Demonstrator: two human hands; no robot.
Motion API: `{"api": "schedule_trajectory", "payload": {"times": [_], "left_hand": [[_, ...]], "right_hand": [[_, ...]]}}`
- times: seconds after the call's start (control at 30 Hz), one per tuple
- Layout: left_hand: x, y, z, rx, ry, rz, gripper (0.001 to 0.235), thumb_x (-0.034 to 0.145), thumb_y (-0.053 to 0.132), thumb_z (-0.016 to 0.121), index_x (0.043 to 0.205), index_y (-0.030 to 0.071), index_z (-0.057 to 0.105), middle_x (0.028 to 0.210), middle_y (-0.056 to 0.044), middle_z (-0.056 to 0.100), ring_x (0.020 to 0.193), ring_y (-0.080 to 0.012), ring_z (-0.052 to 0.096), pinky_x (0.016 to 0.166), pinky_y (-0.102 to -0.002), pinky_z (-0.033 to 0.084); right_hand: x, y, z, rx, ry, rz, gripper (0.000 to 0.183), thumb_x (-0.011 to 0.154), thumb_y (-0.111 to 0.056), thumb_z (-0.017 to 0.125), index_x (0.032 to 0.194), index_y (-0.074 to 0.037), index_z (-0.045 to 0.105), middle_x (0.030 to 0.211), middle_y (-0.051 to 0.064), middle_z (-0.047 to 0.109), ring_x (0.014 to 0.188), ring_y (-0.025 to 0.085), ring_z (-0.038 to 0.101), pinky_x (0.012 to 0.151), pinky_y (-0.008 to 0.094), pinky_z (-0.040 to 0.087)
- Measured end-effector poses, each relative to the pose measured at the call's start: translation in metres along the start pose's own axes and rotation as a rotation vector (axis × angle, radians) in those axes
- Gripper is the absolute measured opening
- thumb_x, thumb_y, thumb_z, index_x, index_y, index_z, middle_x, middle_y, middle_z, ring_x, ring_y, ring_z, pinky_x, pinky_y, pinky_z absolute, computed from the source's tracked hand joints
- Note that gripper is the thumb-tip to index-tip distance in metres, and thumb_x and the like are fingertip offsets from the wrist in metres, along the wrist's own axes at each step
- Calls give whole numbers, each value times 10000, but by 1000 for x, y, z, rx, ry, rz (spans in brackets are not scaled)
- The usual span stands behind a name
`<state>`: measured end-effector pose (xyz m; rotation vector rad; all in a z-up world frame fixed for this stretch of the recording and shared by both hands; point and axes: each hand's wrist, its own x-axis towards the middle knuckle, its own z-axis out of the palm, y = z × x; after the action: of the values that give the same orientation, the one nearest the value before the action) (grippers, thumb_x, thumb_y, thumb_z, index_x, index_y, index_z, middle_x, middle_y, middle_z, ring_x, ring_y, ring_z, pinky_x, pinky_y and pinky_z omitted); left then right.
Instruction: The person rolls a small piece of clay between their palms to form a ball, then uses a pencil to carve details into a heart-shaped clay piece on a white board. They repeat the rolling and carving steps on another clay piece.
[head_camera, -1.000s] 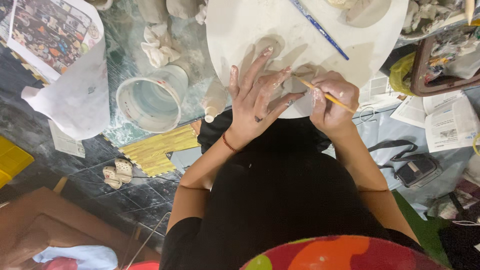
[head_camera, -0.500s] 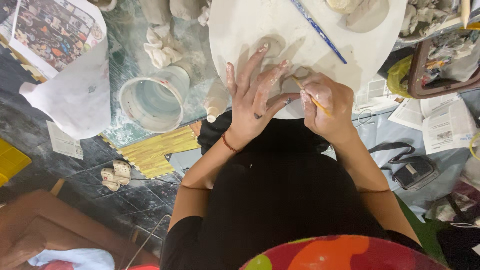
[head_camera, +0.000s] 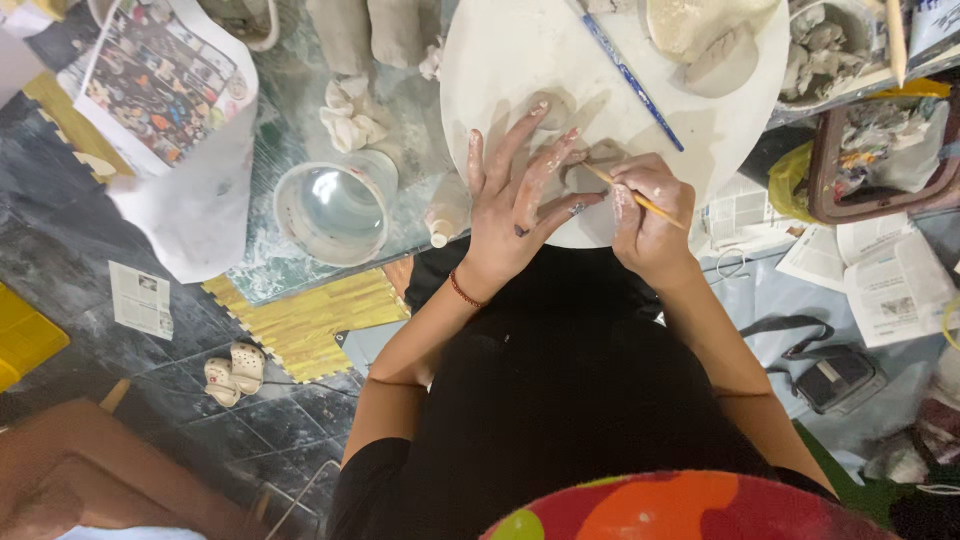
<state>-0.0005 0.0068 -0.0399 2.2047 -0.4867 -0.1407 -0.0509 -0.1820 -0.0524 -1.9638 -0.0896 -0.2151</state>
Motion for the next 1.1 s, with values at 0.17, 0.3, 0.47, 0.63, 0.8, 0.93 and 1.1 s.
{"api": "schedule_trajectory", "payload": {"times": [0.17, 0.3, 0.47, 0.63, 0.8, 0.93, 1.1], "left_hand": [[-3, -4, -1, -8, 10, 47, 883, 855, 377, 886, 1555, 210, 373, 1599, -6, 474, 1523, -202, 375, 1326, -511, 42], [-2, -4, 0, -18, 27, 87, 911, 848, 349, 887, 1565, 200, 345, 1609, -5, 469, 1561, -217, 372, 1310, -521, 50], [0, 2, -4, 7, 61, 87, 889, 786, 341, 896, 1521, 185, 422, 1565, -71, 478, 1513, -242, 397, 1327, -560, 128], [2, 6, -10, 4, 97, 137, 872, 739, 285, 897, 1486, 150, 467, 1479, -63, 546, 1489, -268, 415, 1302, -577, 150], [-1, 8, -10, 28, 152, 218, 852, 763, 273, 902, 1481, 126, 468, 1349, 42, 640, 1493, -269, 423, 1301, -584, 157], [3, 9, -11, 36, 172, 223, 853, 714, 271, 886, 1451, 128, 483, 1420, -31, 600, 1461, -263, 432, 1288, -575, 148], [-3, 9, -7, 84, 139, 199, 843, 733, 278, 882, 1471, 146, 497, 1368, 19, 637, 1461, -253, 437, 1299, -556, 145]], "right_hand": [[9, -14, 1, -145, -40, -47, 190, 1024, 117, 585, 1145, 10, 485, 1004, 218, 660, 747, 293, 664, 658, 347, 519], [15, -23, 1, -144, -16, 4, 144, 1034, 100, 569, 1127, 12, 503, 981, 204, 662, 739, 281, 665, 661, 343, 520], [16, -26, 3, -188, -27, 49, 32, 1062, 12, 551, 1073, 3, 523, 938, 169, 671, 737, 290, 677, 674, 366, 522], [15, -28, 7, -236, 34, 45, 58, 1037, -48, 584, 1039, 3, 558, 884, 155, 688, 721, 309, 690, 650, 381, 528], [12, -37, 11, -252, 74, 82, 83, 1035, -87, 575, 1045, -4, 567, 859, 157, 688, 728, 332, 698, 655, 400, 531], [17, -43, 9, -261, 84, -10, 102, 1035, -113, 558, 1053, -14, 567, 882, 165, 695, 756, 363, 695, 665, 426, 529], [16, -43, 6, -265, 16, 58, 108, 1047, -125, 542, 1057, -20, 565, 828, 171, 677, 752, 374, 689, 667, 449, 518]]}}
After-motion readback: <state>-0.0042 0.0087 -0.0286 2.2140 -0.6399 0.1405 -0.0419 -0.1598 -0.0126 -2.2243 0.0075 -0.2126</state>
